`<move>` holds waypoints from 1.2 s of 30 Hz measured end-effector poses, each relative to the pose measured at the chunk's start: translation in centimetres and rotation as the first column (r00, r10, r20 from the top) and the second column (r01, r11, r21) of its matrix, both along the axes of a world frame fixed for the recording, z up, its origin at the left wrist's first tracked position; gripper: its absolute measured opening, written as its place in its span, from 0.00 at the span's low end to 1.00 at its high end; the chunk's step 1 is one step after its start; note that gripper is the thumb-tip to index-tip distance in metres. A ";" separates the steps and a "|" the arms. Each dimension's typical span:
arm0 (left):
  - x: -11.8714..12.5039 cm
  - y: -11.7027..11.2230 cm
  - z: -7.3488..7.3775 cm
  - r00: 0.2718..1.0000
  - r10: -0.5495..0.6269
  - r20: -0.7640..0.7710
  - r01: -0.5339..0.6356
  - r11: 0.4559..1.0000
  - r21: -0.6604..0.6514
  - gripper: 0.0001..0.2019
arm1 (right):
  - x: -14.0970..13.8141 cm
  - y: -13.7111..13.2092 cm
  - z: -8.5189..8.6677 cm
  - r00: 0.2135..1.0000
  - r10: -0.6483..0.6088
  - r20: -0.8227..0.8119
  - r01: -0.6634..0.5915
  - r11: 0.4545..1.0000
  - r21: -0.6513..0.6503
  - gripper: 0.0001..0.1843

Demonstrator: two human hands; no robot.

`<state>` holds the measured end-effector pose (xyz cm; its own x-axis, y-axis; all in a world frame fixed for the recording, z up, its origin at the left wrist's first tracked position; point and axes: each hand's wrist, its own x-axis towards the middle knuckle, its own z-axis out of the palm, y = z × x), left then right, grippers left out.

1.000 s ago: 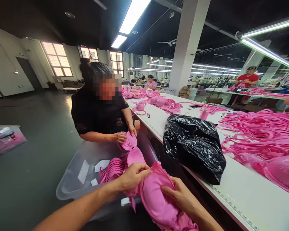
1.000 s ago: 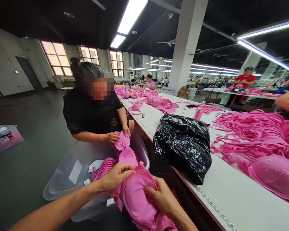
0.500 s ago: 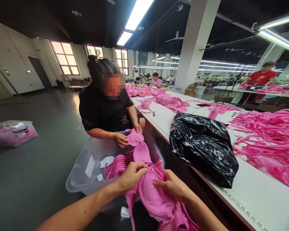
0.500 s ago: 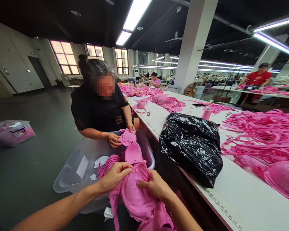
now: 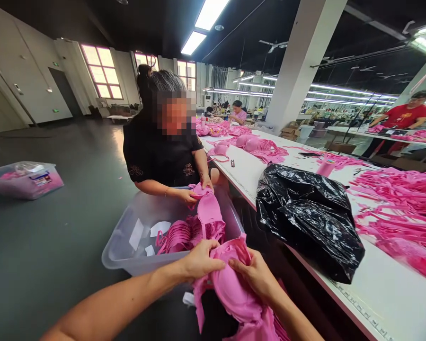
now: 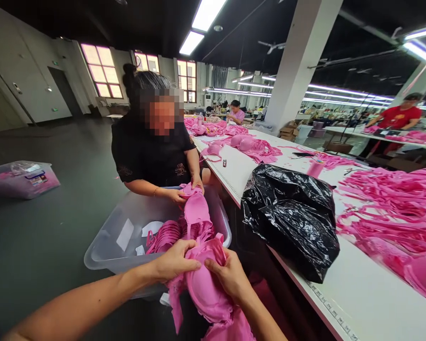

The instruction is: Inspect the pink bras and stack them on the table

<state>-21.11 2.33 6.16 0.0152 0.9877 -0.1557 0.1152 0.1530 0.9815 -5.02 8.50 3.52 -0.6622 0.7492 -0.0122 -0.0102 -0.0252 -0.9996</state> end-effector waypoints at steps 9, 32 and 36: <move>-1.0 0.0 -0.4 0.951 0.211 0.227 -0.218 0.976 0.005 0.20 | 0.3 1.0 -1.0 0.993 -0.093 0.077 0.083 0.989 0.124 0.15; 0.5 -1.6 -1.1 0.970 0.096 -0.222 -0.050 0.977 0.205 0.11 | 0.3 -1.0 1.0 0.994 -0.086 0.067 0.059 0.939 0.339 0.12; 0.4 -1.0 -1.4 0.978 0.121 -0.170 -0.091 0.981 0.173 0.10 | 0.0 -0.4 -0.8 0.951 -0.306 0.048 0.233 0.808 0.541 0.11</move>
